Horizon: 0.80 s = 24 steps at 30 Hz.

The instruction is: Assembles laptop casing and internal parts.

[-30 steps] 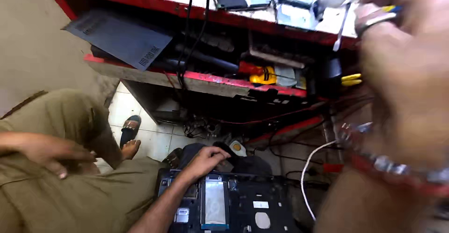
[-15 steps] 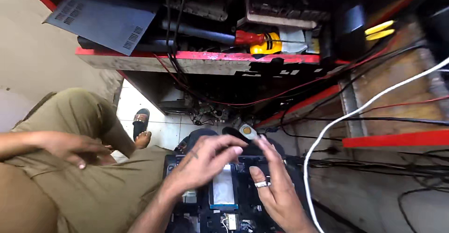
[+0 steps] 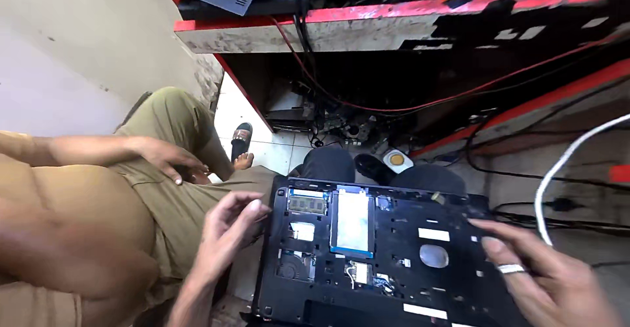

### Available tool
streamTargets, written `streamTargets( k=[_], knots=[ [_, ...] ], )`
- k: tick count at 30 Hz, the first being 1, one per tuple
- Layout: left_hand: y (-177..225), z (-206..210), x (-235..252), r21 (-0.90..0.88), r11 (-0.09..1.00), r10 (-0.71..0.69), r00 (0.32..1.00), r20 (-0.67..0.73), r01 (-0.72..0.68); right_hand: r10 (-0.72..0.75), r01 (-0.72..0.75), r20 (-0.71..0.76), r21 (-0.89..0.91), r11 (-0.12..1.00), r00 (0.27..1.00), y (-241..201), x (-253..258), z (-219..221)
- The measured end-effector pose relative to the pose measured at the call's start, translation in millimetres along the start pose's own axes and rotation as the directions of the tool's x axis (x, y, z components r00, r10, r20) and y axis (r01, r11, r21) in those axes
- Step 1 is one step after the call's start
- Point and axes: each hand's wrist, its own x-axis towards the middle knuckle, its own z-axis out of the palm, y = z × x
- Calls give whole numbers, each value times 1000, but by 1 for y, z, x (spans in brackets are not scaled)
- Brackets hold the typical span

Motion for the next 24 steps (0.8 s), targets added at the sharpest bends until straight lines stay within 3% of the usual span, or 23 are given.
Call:
streamTargets(
  k=[3, 6, 9, 12, 14, 17, 20, 24],
  knots=[
    [-9, 4, -18, 34, 999, -12, 996, -88, 15, 14, -13, 20, -52, 999, 1000, 7, -29, -10],
    [-8, 24, -13, 88, 995, 51, 996, -76, -45, 56, -58, 54, 34, 998, 997, 5, -58, -16],
    [-3, 47, 11, 212, 956, 186, 978, 97, -203, 39, -76, 171, 218, 973, 985, 4, -91, -20],
    [3, 69, 42, 330, 851, 297, 892, 340, -409, 80, -161, 266, 301, 940, 961, 11, -134, -22],
    [6, 85, 61, 393, 769, 327, 838, 436, -504, 159, -215, 203, 289, 933, 966, 14, -160, -24],
    [1, 103, 89, 436, 673, 339, 773, 536, -598, 314, -291, -47, 261, 920, 948, 22, -186, -21],
    [0, 119, 112, 512, 610, 204, 744, 637, -605, 459, -399, -216, 270, 876, 862, 30, -197, -18],
    [5, 144, 127, 510, 610, 44, 668, 743, -607, 524, -444, -270, 305, 842, 808, 36, -195, -10]
  ],
)
